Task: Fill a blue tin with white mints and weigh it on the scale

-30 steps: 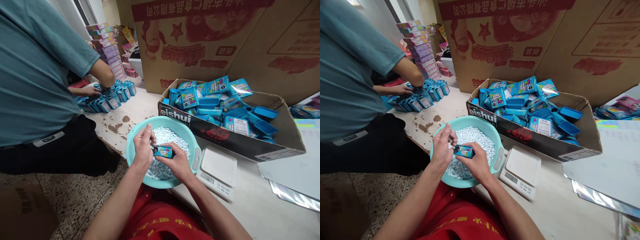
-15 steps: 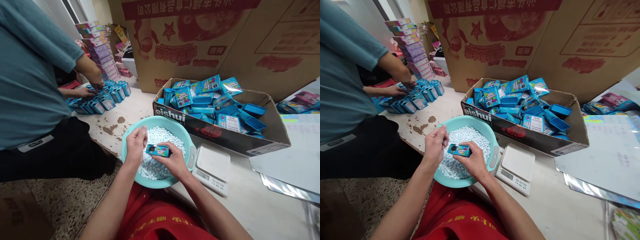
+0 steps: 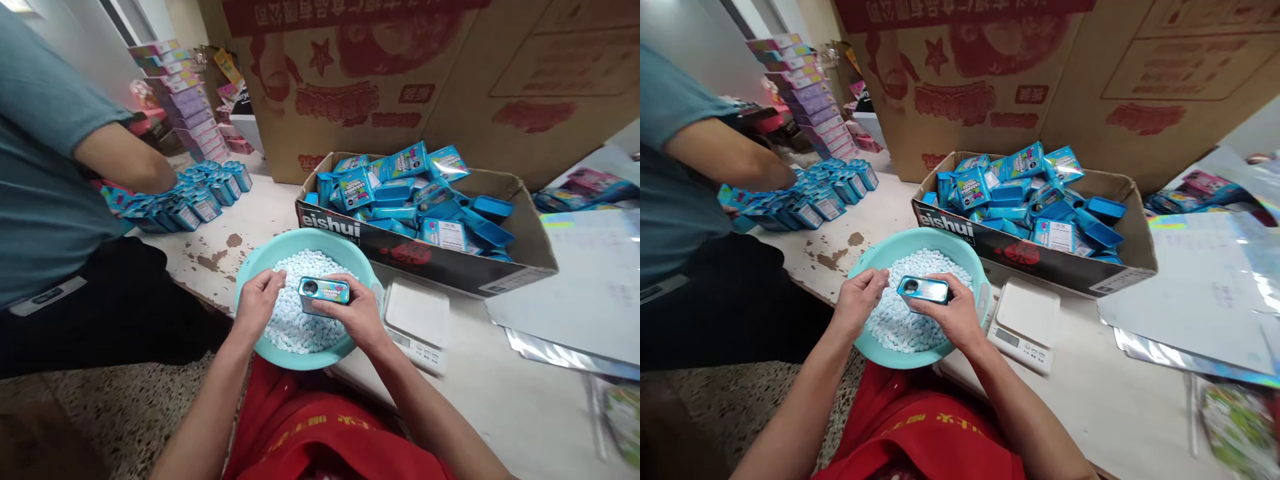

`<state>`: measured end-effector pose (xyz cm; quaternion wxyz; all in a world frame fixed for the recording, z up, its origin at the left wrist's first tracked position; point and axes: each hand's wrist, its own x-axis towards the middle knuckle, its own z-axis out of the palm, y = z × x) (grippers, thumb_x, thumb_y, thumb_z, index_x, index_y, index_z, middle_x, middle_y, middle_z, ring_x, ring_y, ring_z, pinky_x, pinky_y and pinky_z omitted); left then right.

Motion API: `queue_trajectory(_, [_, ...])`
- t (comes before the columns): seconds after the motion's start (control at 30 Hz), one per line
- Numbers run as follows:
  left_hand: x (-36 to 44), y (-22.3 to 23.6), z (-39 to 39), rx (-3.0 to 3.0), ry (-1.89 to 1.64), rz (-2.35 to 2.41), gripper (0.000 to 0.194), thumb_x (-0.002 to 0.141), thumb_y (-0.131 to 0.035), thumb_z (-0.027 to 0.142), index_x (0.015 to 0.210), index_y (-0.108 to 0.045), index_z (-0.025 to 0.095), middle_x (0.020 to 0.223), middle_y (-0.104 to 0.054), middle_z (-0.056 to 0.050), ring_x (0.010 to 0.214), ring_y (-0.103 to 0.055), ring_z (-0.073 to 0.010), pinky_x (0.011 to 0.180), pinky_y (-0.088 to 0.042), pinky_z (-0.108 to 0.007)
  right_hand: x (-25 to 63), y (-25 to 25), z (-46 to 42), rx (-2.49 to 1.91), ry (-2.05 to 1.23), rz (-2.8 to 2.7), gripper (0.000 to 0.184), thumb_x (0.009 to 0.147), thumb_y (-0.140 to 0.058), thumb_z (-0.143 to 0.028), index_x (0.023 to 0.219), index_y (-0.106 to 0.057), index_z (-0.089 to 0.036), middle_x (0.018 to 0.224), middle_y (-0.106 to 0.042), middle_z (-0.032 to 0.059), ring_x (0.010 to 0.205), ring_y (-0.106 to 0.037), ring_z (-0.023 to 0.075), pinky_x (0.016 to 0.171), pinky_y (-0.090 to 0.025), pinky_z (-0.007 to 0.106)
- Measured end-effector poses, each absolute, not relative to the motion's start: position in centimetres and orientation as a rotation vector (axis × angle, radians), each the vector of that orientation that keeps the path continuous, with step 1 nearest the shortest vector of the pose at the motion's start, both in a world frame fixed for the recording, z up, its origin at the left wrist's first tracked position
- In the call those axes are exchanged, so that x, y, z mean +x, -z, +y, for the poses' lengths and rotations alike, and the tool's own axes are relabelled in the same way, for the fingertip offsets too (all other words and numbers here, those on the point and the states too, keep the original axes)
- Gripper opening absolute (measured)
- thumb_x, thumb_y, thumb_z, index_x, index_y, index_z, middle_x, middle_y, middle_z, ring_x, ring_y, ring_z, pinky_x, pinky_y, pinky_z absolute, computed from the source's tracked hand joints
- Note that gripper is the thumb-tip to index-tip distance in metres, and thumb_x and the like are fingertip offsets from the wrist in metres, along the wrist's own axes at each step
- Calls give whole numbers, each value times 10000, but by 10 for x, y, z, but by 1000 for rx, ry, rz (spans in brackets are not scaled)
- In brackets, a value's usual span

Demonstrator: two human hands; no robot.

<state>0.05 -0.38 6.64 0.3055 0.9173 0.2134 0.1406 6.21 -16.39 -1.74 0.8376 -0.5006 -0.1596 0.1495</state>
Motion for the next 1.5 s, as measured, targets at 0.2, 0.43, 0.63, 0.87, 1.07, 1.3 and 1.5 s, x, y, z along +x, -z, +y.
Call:
queue_trajectory(0.2, [-17, -41, -11, 3063, 411, 198, 447, 871, -518, 486, 1277, -570, 305, 1409, -469, -80, 1321, -368, -315, 1043, -337, -507, 79, 27, -247, -1046, -20, -109, 494, 562, -875, -432, 953, -657, -222, 851, -681, 28, 745, -652, 211, 676, -562, 333])
queue_trajectory(0.43, [-14, -33, -34, 3183, 654, 149, 517, 895, -501, 477, 1358, -511, 248, 1409, -472, -129, 1306, -395, -342, 1010, -373, -533, 112, 105, -282, -1387, 177, 60, 489, 552, -858, -429, 926, -658, -185, 835, -663, 25, 747, -613, 194, 712, -531, 349])
queue_trajectory(0.63, [-16, -27, -23, 3195, 602, 118, 517, 905, -475, 492, 1354, -510, 240, 1401, -481, -107, 1302, -403, -323, 1016, -381, -504, 106, 149, -282, -1204, 125, 91, 570, 583, -834, -425, 1054, -612, -191, 1091, -651, 82, 992, -608, 220, 876, -499, 372])
queue_trajectory(0.87, [-17, -23, -15, 3186, 563, 62, 501, 907, -454, 486, 1328, -527, 222, 1363, -510, -97, 1264, -436, -311, 1021, -378, -470, 78, 164, -311, -1192, 228, 456, 552, 771, -653, -610, 1074, -591, -153, 1057, -645, 116, 943, -628, 219, 891, -480, 431])
queue_trajectory(1.07, [-17, -20, -12, 3213, 545, 34, 518, 888, -483, 514, 1335, -517, 255, 1368, -498, -92, 1249, -438, -316, 987, -392, -475, 15, 183, -322, -1629, 300, 402, 447, 848, -589, -526, 1110, -594, -164, 1098, -624, 119, 995, -587, 241, 891, -473, 451])
queue_trajectory(1.3, [-11, -17, -10, 3261, 490, -103, 532, 845, -546, 537, 1267, -558, 213, 1192, -574, -117, 1102, -491, -324, 968, -375, -465, -19, 207, -324, -2032, 544, 166, 356, 928, -522, -466, 1111, -598, -170, 1094, -593, 127, 1063, -535, 269, 923, -421, 479])
queue_trajectory(1.5, [-10, -17, -8, 3141, 588, -31, 355, 921, -421, 490, 1081, -591, 223, 1099, -596, -76, 1037, -511, -275, 868, -404, -388, -16, 215, -322, -2079, 540, 222, 412, 938, -489, -509, 1077, -613, -142, 1137, -565, 157, 1083, -513, 287, 935, -385, 498])
